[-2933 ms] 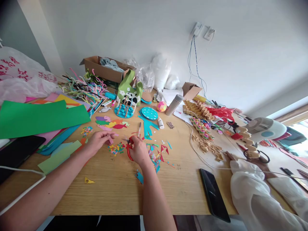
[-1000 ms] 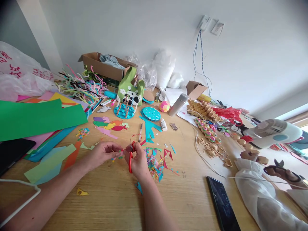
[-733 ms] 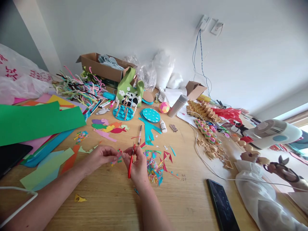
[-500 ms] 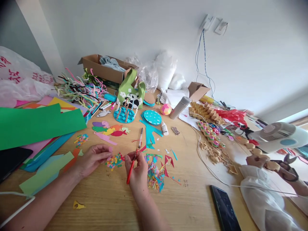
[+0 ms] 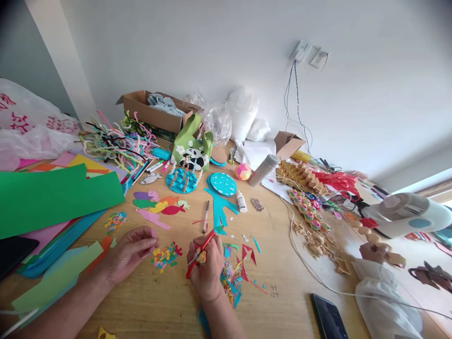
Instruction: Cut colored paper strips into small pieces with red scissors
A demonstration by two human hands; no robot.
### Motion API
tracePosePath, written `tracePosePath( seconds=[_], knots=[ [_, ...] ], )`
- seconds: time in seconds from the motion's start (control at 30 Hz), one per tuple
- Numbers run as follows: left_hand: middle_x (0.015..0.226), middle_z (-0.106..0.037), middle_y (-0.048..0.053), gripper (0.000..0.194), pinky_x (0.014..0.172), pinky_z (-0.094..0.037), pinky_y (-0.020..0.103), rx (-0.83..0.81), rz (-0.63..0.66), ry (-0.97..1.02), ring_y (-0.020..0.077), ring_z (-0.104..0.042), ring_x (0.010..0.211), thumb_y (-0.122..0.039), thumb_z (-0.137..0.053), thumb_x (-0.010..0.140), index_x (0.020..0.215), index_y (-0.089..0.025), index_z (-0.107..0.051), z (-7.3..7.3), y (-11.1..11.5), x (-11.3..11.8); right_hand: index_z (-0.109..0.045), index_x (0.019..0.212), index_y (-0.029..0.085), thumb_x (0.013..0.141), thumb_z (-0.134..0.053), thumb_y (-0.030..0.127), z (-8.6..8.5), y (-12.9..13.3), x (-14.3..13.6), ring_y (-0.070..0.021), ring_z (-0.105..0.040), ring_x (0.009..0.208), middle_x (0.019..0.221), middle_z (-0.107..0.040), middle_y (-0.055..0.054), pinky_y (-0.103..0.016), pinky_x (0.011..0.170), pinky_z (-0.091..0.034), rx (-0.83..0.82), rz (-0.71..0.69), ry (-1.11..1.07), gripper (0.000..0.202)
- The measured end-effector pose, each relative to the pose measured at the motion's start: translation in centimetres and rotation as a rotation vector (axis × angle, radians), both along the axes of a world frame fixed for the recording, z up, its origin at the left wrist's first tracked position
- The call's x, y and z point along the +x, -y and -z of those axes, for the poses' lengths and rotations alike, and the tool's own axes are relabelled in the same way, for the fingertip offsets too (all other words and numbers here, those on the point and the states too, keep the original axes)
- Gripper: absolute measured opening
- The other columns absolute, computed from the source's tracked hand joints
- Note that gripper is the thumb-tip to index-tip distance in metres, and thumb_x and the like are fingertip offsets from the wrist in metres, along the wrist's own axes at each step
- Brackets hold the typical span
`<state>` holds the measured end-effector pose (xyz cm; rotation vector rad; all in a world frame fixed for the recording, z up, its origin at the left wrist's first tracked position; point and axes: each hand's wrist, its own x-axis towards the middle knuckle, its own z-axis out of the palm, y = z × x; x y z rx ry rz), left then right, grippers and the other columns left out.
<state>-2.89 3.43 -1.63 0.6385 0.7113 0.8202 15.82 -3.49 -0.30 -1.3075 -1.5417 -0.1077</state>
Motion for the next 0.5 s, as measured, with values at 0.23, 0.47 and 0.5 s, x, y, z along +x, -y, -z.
tracePosePath(
  seconds=[0.23, 0.47, 0.5],
  knots=[
    [0.06, -0.061, 0.0, 0.018, 0.049, -0.032, 0.017, -0.009, 0.02, 0.01, 0.007, -0.05, 0.055, -0.023, -0.079, 0.061, 0.07, -0.016, -0.066, 0.01, 0.19, 0.36, -0.052, 0.094, 0.021, 0.075, -0.056, 0.0, 0.73, 0.07, 0.52, -0.0172, -0.052, 0.073, 0.079, -0.057, -0.003, -0.032, 0.065, -0.043, 0.026, 0.01, 0.09, 0.028],
    [0.062, -0.061, 0.0, 0.018, 0.05, -0.033, 0.018, 0.004, -0.005, -0.014, 0.0066, -0.048, 0.054, -0.025, -0.079, 0.062, 0.07, -0.016, -0.065, -0.01, 0.02, 0.32, -0.052, 0.094, 0.02, 0.076, -0.055, 0.001, 0.81, 0.21, 0.39, -0.0178, -0.052, 0.075, 0.08, -0.057, -0.003, -0.033, 0.065, -0.043, 0.012, 0.024, 0.067, 0.026],
    [0.063, -0.062, 0.001, 0.019, 0.05, -0.034, 0.018, 0.01, -0.013, -0.014, 0.0066, -0.048, 0.054, -0.025, -0.079, 0.062, 0.071, -0.016, -0.065, 0.05, 0.0, 0.3, -0.053, 0.094, 0.02, 0.076, -0.056, 0.002, 0.84, 0.23, 0.4, -0.0179, -0.052, 0.075, 0.08, -0.057, -0.003, -0.033, 0.066, -0.044, 0.008, 0.022, 0.068, 0.026]
  ],
)
